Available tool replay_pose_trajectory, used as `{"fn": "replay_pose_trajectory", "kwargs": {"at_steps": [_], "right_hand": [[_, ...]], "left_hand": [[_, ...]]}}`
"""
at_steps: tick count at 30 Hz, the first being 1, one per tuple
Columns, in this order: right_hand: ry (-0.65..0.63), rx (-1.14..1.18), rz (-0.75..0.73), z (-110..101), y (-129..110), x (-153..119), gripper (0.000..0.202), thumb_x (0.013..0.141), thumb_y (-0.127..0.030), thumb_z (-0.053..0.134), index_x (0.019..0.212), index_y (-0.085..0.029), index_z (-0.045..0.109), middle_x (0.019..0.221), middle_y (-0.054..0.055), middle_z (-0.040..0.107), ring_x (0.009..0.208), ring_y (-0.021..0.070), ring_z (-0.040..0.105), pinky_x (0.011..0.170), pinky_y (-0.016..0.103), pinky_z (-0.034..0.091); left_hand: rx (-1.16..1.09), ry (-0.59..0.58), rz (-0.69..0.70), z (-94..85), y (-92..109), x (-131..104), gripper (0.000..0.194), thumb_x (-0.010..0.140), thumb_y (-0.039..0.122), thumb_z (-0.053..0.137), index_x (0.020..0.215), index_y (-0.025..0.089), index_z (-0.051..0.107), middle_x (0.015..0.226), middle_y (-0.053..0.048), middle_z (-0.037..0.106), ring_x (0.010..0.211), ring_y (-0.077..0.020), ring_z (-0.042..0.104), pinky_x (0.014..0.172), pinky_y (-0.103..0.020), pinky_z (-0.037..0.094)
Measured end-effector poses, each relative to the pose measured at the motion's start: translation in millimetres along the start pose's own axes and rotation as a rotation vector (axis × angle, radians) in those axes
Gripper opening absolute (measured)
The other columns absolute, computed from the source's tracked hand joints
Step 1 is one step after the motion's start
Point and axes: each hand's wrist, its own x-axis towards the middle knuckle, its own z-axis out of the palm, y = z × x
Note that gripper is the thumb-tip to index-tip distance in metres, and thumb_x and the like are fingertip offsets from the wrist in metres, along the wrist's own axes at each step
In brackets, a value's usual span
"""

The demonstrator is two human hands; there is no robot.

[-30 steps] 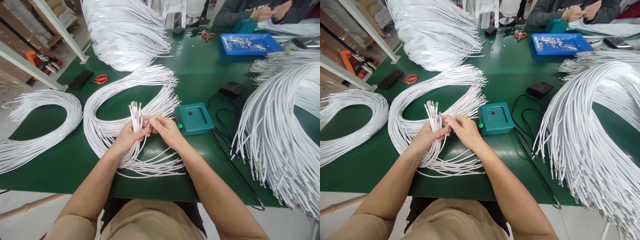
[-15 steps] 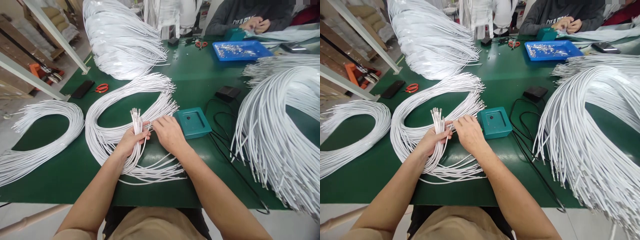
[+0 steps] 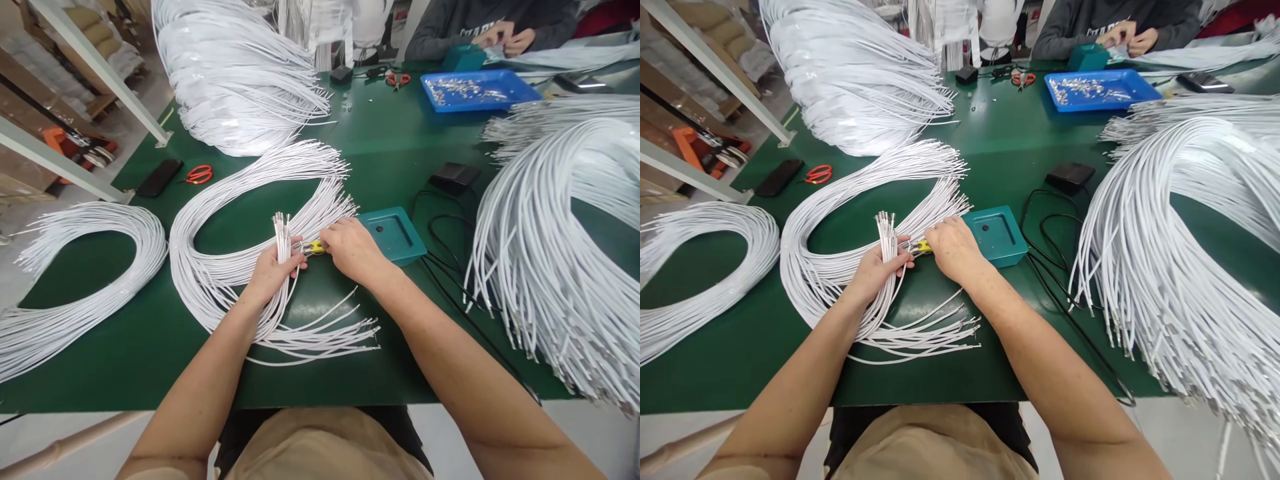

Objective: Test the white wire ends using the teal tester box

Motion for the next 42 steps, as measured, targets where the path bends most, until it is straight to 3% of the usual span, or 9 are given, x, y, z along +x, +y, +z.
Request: {"fn": "replay_pose_trajectory", "kwargs": {"at_steps": [11,23,27,30,33,38,40,42], "right_hand": [[0.017,0.014,0.038,-0.5,-1.1,-1.9,0.023,0.079,-0.004,0.049,0.092,-0.013,0.066,0.074,0.010,0.068,0.076,0.0222,0.059,0.088,0.033,0.034],[0.031,0.002,0.037,0.9,-5.6,-4.5,0.022,0.085,-0.008,0.047,0.096,-0.012,0.065,0.078,0.012,0.070,0.086,0.0238,0.063,0.104,0.040,0.031],[0.149,-0.002,0.150,-0.6,-3.8,-12.3,0.024,0.092,-0.024,0.048,0.105,-0.012,0.065,0.101,0.015,0.071,0.112,0.0305,0.055,0.113,0.054,0.018],[0.248,-0.025,0.346,2.1,1.2,-20.1,0.036,0.094,-0.027,0.046,0.123,-0.011,0.057,0.133,0.020,0.056,0.131,0.0361,0.041,0.112,0.064,0.012],[0.244,-0.015,0.394,6.6,5.9,-24.1,0.040,0.095,-0.027,0.043,0.131,-0.011,0.052,0.144,0.022,0.046,0.136,0.0379,0.034,0.110,0.066,0.014],[0.318,0.018,0.325,4.3,-2.7,-24.7,0.033,0.094,-0.023,0.044,0.122,-0.011,0.057,0.134,0.020,0.055,0.129,0.0341,0.041,0.112,0.062,0.016],[0.362,0.100,0.173,1.0,-17.5,-25.7,0.025,0.094,-0.022,0.045,0.111,-0.013,0.062,0.119,0.016,0.063,0.116,0.0292,0.050,0.109,0.054,0.026],[0.333,0.216,-0.112,-0.3,-37.2,-27.2,0.019,0.094,-0.021,0.046,0.096,-0.016,0.065,0.099,0.010,0.068,0.097,0.0232,0.055,0.096,0.043,0.040]], "left_hand": [[0.118,0.027,-0.022,0.9,-2.7,2.6,0.054,0.066,0.029,0.079,0.114,0.009,0.065,0.072,-0.003,0.069,0.064,-0.0158,0.067,0.054,-0.022,0.050],[0.232,0.044,0.001,-1.7,-9.5,3.5,0.053,0.069,0.031,0.076,0.117,0.011,0.066,0.073,-0.003,0.071,0.064,-0.0168,0.068,0.061,-0.025,0.053],[0.210,0.057,-0.015,-0.7,-7.0,2.7,0.052,0.068,0.031,0.077,0.115,0.011,0.067,0.074,-0.004,0.072,0.065,-0.0177,0.069,0.060,-0.025,0.053],[0.188,0.062,-0.024,-0.4,-5.5,1.9,0.052,0.067,0.030,0.078,0.114,0.010,0.067,0.075,-0.005,0.072,0.066,-0.0187,0.070,0.059,-0.025,0.052],[0.150,0.070,-0.025,-0.9,-3.9,0.5,0.052,0.065,0.030,0.080,0.111,0.010,0.068,0.074,-0.005,0.071,0.066,-0.0189,0.069,0.058,-0.026,0.052],[0.072,0.062,-0.009,-6.9,-1.2,-4.3,0.058,0.065,0.032,0.081,0.116,0.009,0.065,0.073,-0.004,0.068,0.066,-0.0175,0.066,0.059,-0.026,0.050],[0.016,0.030,0.011,-10.5,-0.3,-6.8,0.063,0.065,0.033,0.081,0.120,0.010,0.063,0.073,-0.002,0.067,0.067,-0.0160,0.064,0.062,-0.026,0.049],[-0.033,0.011,0.010,-13.5,0.9,-9.3,0.062,0.064,0.034,0.082,0.119,0.012,0.064,0.074,-0.001,0.067,0.066,-0.0141,0.062,0.064,-0.026,0.049]]}}
